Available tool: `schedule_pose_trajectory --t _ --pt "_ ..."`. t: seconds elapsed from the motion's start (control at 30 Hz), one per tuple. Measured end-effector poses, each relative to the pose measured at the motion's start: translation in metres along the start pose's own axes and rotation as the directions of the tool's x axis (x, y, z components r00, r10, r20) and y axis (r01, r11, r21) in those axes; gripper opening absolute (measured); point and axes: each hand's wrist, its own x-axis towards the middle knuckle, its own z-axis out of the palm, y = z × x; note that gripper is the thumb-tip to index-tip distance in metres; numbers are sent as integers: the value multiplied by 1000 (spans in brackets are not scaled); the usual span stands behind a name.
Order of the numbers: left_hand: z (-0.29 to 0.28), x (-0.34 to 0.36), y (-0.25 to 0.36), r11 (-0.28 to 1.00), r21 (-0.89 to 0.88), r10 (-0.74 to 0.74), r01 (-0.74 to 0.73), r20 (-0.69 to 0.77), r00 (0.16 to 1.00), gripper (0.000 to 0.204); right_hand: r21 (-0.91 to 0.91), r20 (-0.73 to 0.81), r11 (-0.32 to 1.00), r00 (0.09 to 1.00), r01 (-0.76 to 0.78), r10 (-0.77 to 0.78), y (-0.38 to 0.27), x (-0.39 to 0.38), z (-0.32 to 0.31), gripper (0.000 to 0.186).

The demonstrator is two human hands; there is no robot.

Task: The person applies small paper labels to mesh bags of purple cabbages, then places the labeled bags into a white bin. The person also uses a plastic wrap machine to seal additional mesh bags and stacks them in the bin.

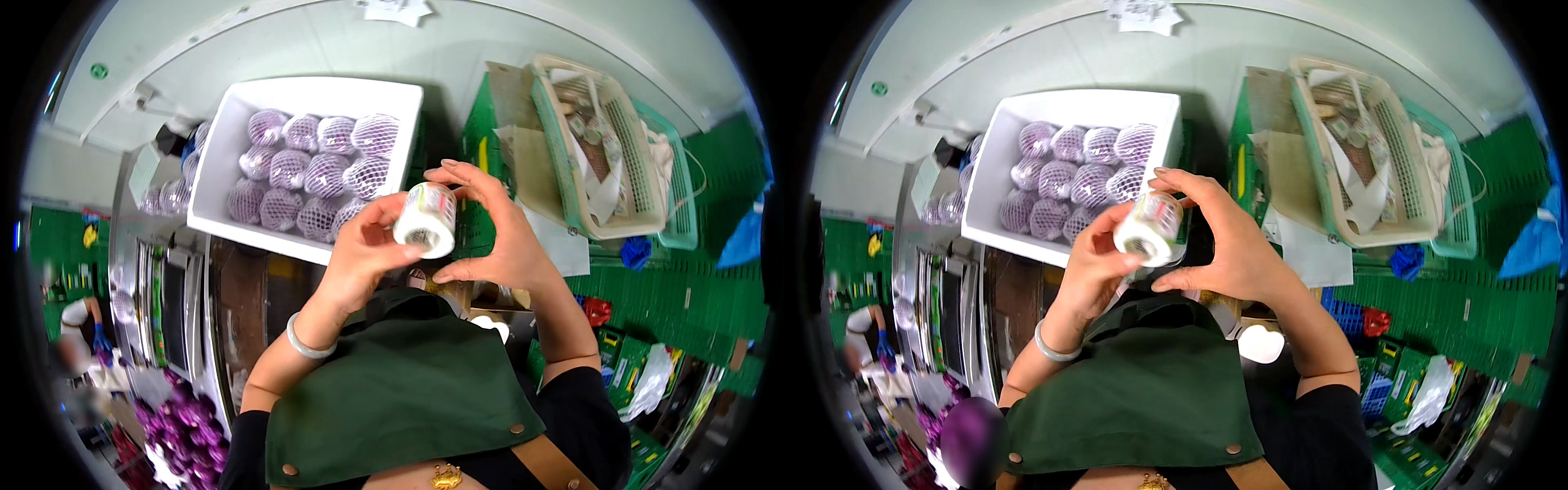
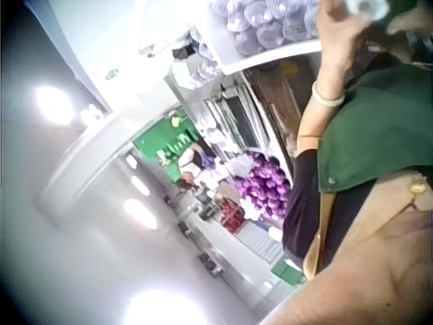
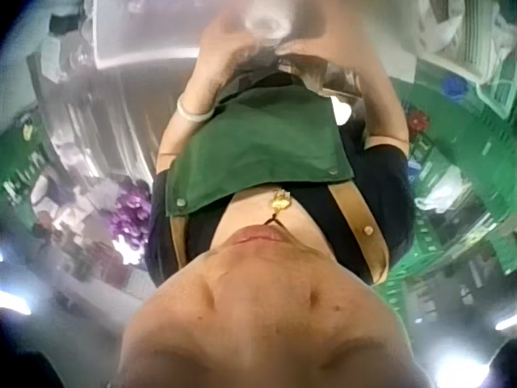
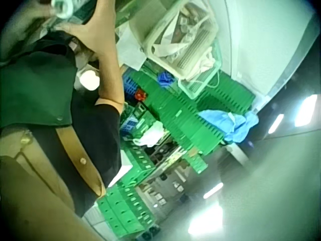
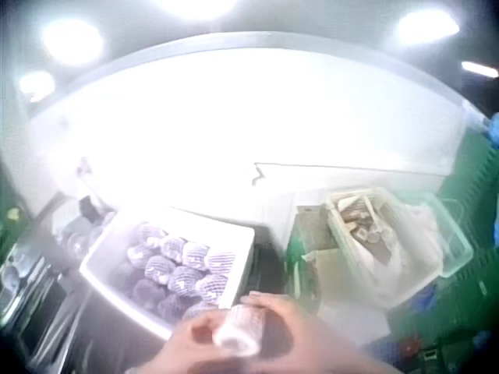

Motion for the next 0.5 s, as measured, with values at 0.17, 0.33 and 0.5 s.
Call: schedule_pose_trajectory --t 0.17,0.33,0.5 --pt "-24 -47 -22 861 -464 -203 209 64 977 54 21 -11 999 999 -42 42 9 -4 60 72" --pt "-34 -91 -22 828 -528 -201 191 39 979 49 65 69 997 997 -52 47 1 -10 98 58" --pt "-61 -133 -24 802 -566 -212 192 31 977 44 13 134 999 990 35 -37 -15 -16 138 48"
